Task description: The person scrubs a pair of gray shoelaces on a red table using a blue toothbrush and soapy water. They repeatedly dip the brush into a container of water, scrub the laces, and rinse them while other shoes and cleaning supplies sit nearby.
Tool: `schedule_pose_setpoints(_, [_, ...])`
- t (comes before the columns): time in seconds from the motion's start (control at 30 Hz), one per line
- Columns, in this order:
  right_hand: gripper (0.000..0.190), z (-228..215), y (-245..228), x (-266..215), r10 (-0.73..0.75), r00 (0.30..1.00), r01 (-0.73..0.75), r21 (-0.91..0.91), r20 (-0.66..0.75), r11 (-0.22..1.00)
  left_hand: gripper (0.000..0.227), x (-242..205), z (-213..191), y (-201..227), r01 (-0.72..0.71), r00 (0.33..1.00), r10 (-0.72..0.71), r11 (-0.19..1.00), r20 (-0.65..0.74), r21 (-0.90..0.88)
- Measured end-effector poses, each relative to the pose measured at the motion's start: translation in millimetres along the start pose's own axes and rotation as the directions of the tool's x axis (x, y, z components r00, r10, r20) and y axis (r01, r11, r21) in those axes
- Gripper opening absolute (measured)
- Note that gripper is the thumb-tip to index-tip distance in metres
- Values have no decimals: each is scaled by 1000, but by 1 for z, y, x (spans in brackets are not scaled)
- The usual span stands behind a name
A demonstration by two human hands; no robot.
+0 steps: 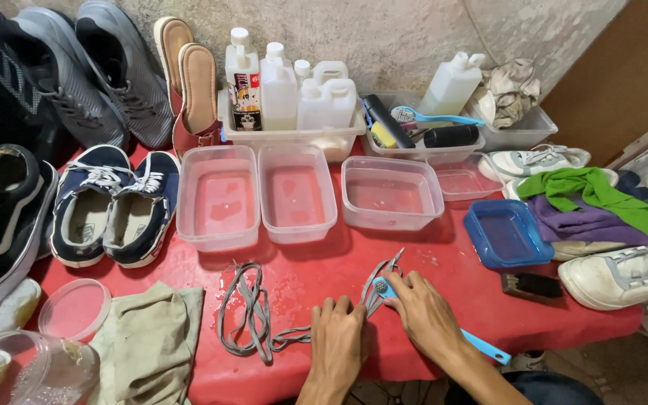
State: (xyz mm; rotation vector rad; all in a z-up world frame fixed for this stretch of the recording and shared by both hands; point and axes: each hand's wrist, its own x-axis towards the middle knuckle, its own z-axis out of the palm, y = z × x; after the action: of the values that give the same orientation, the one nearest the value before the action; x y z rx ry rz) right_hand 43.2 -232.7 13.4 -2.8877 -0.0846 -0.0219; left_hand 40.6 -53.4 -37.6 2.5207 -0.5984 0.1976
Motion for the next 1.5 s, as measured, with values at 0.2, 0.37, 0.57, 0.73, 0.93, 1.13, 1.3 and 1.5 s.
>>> schedule_pose_setpoints(0.2, [60, -23, 18, -1, 273, 959, -277, 53, 77, 959, 20, -1, -16, 4, -1, 1000, 1, 1000, -2, 27])
schedule_pose_setpoints(0.37, [40, -32, 34, 20, 318, 948, -308, 224, -8, 925, 23, 0, -19, -2, 17, 999, -17, 1000, 46, -1])
schedule_pose_setpoints(0.57, [31, -20, 39, 45, 114, 992, -91, 301, -61, 949, 18, 4, -26, -9, -13, 992, 26, 995, 128, -98])
schedule_pose_setpoints(0.73, [21, -20, 47, 49, 23, 1000, -18, 323, -12, 946, 15, 2, -28, -10, 3, 986, 10, 997, 166, -76])
schedule_pose_setpoints(0.93, [45, -47, 31, 31, 143, 984, -150, 67, 110, 986, 21, 5, -17, -10, -1, 995, -1, 1000, 103, 12])
schedule_pose_setpoints(1.13, [73, -53, -10, 3, 163, 956, -181, 54, 242, 982, 16, 4, -5, -5, 28, 997, -24, 998, 74, -57])
schedule_pose_setpoints(1.3, [73, -24, -14, -7, -73, 988, 81, -58, 139, 995, 13, 0, -7, -3, 61, 998, -62, 988, -3, -139])
schedule_pose_setpoints(1.5, [59, 0, -12, -4, -153, 988, 150, -114, -14, 982, 17, 3, -6, -3, 123, 992, -125, 976, -2, -177])
